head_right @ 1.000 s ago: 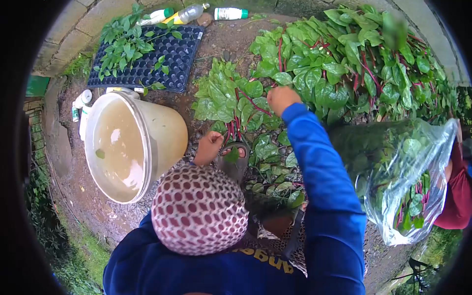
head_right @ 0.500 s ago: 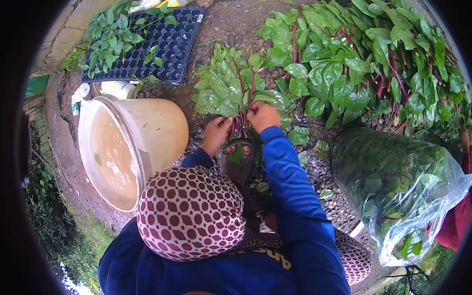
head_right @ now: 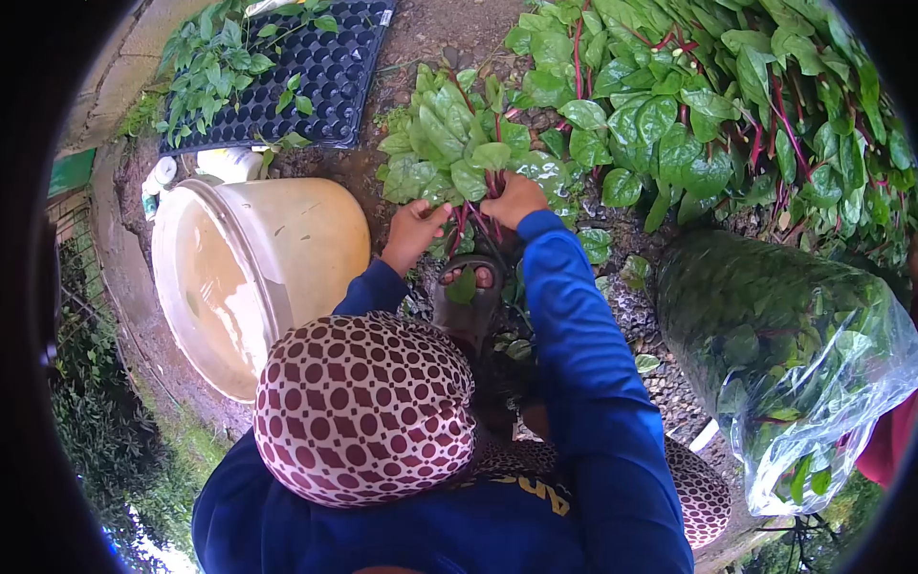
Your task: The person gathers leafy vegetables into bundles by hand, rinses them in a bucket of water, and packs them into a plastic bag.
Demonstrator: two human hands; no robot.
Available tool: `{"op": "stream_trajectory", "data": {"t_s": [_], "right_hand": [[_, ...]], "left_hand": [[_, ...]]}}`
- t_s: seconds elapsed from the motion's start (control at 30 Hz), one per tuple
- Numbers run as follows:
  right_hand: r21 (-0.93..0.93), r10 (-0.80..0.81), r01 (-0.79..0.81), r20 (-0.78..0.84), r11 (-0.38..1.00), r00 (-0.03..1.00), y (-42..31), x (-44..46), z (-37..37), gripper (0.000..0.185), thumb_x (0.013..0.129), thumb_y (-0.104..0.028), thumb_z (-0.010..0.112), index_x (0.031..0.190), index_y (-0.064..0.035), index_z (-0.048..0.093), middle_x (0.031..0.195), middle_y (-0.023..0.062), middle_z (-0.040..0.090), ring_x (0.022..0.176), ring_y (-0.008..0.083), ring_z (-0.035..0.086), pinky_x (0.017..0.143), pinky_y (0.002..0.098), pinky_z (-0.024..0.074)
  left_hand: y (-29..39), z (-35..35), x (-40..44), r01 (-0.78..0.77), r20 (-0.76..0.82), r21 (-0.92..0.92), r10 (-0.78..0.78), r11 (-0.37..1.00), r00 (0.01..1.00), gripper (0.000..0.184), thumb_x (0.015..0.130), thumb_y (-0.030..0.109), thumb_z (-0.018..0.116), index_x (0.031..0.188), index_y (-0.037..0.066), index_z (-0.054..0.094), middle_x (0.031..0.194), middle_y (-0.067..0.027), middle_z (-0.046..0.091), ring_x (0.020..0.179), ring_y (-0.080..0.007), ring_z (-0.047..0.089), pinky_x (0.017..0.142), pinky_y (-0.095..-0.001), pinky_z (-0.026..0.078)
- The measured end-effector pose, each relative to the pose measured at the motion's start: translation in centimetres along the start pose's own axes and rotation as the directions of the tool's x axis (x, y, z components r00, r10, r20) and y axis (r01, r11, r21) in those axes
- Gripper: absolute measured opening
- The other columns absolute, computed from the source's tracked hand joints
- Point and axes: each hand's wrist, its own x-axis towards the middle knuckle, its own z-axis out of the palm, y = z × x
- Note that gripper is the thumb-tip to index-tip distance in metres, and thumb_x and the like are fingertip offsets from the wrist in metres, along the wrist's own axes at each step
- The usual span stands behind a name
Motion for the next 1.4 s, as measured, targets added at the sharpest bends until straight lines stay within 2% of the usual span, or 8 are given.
{"op": "stream_trajectory", "data": {"t_s": [0.13, 0.33, 0.6, 0.8, 1.03, 1.17, 1.27, 1.4], "right_hand": [[0.205, -0.081, 0.086, -0.034, 0.975, 0.996, 1.3, 0.1, 0.2, 0.056, 0.059, -0.034, 0.074, 0.103, 0.0, 0.06, 0.092, 0.0215, 0.065, 0.087, 0.0359, 0.063, 0.081, 0.04, 0.0498], [-0.168, -0.034, 0.001, -0.192, 0.986, 0.981, -2.3, -2.6, 2.7, 0.079, 0.059, -0.04, 0.077, 0.121, -0.0032, 0.045, 0.114, 0.0201, 0.055, 0.107, 0.0352, 0.054, 0.09, 0.0418, 0.0459], [-0.299, 0.05, -0.159, -0.34, 0.941, 0.939, -3.8, -3.3, 4.3, 0.084, 0.056, -0.031, 0.082, 0.124, -0.0101, 0.039, 0.111, 0.012, 0.057, 0.106, 0.0278, 0.054, 0.088, 0.0445, 0.0428], [0.34, -0.171, 0.203, -0.124, 0.918, 0.978, 2.7, -0.1, 0.8, 0.065, 0.062, -0.025, 0.08, 0.117, -0.0051, 0.052, 0.091, 0.0124, 0.066, 0.087, 0.0238, 0.064, 0.081, 0.0331, 0.0481], [0.891, -0.135, -0.1, 0.177, 0.444, 0.975, 3.5, -3.2, -2.1, 0.056, 0.078, -0.032, 0.074, 0.118, -0.0004, 0.052, 0.097, 0.0021, 0.061, 0.091, 0.0111, 0.055, 0.078, 0.0277, 0.0457], [0.489, 0.182, -0.289, 0.255, 0.823, 0.95, 3.0, -3.8, -3.9, 0.072, 0.075, -0.045, 0.073, 0.127, -0.0027, 0.045, 0.11, 0.0108, 0.057, 0.1, 0.0197, 0.055, 0.078, 0.0344, 0.0485], [-0.431, -0.231, -0.082, -0.624, 0.899, 0.746, 5.0, -4.3, -3.1, 0.072, 0.071, -0.042, 0.076, 0.125, -0.0031, 0.047, 0.104, 0.0155, 0.059, 0.091, 0.0254, 0.059, 0.07, 0.0348, 0.0508], [-0.307, -0.5, 0.415, -0.691, 0.857, 0.522, -2.2, -6.2, -5.4, 0.021, 0.069, -0.017, 0.074, 0.088, -0.0102, 0.067, 0.077, 0.0056, 0.061, 0.075, 0.0243, 0.06, 0.067, 0.0343, 0.0514]], "left_hand": [[-1.6, 1.3, 1.7, -0.077, -0.033, 0.338, 0.094, 0.938, 0.995, 0.026, 0.08, 0.025, 0.068, 0.08, -0.001, 0.066, 0.064, -0.0042, 0.065, 0.055, -0.0111, 0.061, 0.053, -0.0282, 0.047], [-0.7, 1.2, 2.2, 0.23, 0.139, -0.272, -0.199, 0.934, 0.97, 0.014, 0.081, 0.016, 0.063, 0.089, 0.004, 0.064, 0.079, -0.0041, 0.067, 0.07, -0.013, 0.064, 0.061, -0.0264, 0.046], [1.2, 0.4, 2.0, 0.247, 0.358, -0.235, -0.153, 0.94, 0.921, 0.019, 0.091, 0.018, 0.051, 0.102, 0.005, 0.059, 0.104, -0.0056, 0.066, 0.099, -0.0149, 0.059, 0.085, -0.0304, 0.042], [1.5, -1.4, -0.7, 0.228, 0.454, -0.212, -0.111, 0.95, 0.884, 0.027, 0.094, 0.022, 0.051, 0.115, 0.005, 0.05, 0.116, -0.0091, 0.062, 0.103, -0.0164, 0.058, 0.087, -0.0317, 0.042], [-1.0, 0.2, -3.7, 0.366, 0.405, -0.345, -0.215, 0.864, 0.889, 0.028, 0.089, 0.01, 0.049, 0.115, 0.001, 0.048, 0.115, -0.0142, 0.06, 0.098, -0.0186, 0.058, 0.082, -0.0324, 0.049], [-0.5, 0.4, -2.8, 0.441, 0.398, -0.33, -0.3, 0.835, 0.867, 0.025, 0.089, 0.021, 0.053, 0.105, 0.001, 0.054, 0.101, -0.0098, 0.061, 0.082, -0.0156, 0.057, 0.063, -0.0276, 0.049], [-1.2, 1.0, -2.6, 0.359, 0.305, -0.305, -0.267, 0.882, 0.914, 0.027, 0.089, 0.027, 0.056, 0.102, 0.003, 0.054, 0.093, -0.007, 0.06, 0.081, -0.016, 0.057, 0.069, -0.0276, 0.049], [-1.1, 1.6, -2.7, 0.344, 0.3, -0.299, -0.254, 0.89, 0.919, 0.028, 0.09, 0.03, 0.056, 0.1, 0.004, 0.054, 0.09, -0.0057, 0.058, 0.077, -0.0149, 0.055, 0.065, -0.0269, 0.048]]}}
